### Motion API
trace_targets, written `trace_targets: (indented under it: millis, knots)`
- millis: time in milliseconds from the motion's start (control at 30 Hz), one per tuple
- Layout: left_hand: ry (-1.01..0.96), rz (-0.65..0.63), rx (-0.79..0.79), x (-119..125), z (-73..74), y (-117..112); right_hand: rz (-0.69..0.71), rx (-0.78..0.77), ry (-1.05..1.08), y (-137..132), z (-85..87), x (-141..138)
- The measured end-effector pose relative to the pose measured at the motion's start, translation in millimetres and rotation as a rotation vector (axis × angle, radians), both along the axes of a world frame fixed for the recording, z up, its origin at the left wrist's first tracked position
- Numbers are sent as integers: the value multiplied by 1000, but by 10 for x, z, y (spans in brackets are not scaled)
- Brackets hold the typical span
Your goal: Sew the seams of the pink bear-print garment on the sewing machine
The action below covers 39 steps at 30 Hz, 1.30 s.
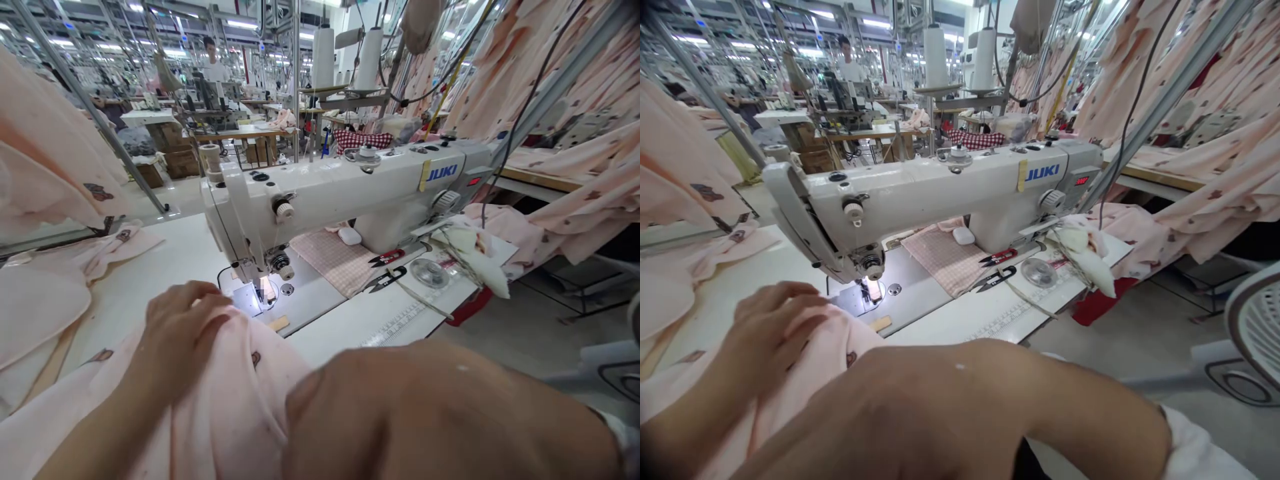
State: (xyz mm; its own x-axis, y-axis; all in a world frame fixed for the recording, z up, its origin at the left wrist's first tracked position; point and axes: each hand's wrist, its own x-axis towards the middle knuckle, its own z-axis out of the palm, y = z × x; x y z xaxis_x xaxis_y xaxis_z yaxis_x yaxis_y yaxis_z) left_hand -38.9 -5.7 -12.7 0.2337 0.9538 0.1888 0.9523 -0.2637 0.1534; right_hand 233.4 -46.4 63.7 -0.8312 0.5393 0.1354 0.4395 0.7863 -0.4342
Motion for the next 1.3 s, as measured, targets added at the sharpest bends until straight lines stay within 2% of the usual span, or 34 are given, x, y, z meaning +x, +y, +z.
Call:
trace_targets:
  millis: [33,100,133,233,333,467,700,800,1000,1167,1300]
  knots:
    - [-4,-108,-8,1,8,-11,116,7,17,59,-36,-1]
    - [-2,-289,-44,13,15,-14,317,49,45,149,-239,-66]
    - [13,-335,-69,24,19,-5,345,101,33,176,-386,-113]
    - [68,-357,-168,71,65,56,325,196,-27,203,-825,-211]
    - [51,-343,-293,112,163,143,295,193,-16,192,-1056,-199]
    - [19,-310,-390,114,228,287,286,142,-28,173,-1051,-154]
    - [-37,-162,-434,159,83,449,291,55,-96,172,-930,-186]
    - [-83,-94,-471,168,76,471,296,28,-85,176,-919,-179]
    - [-184,-90,-528,19,119,573,306,15,-83,191,-892,-170]
    - [-156,-32,-411,69,60,525,302,55,-68,163,-903,-168]
    - [-104,37,-193,247,-21,188,323,57,-77,38,-1026,-69]
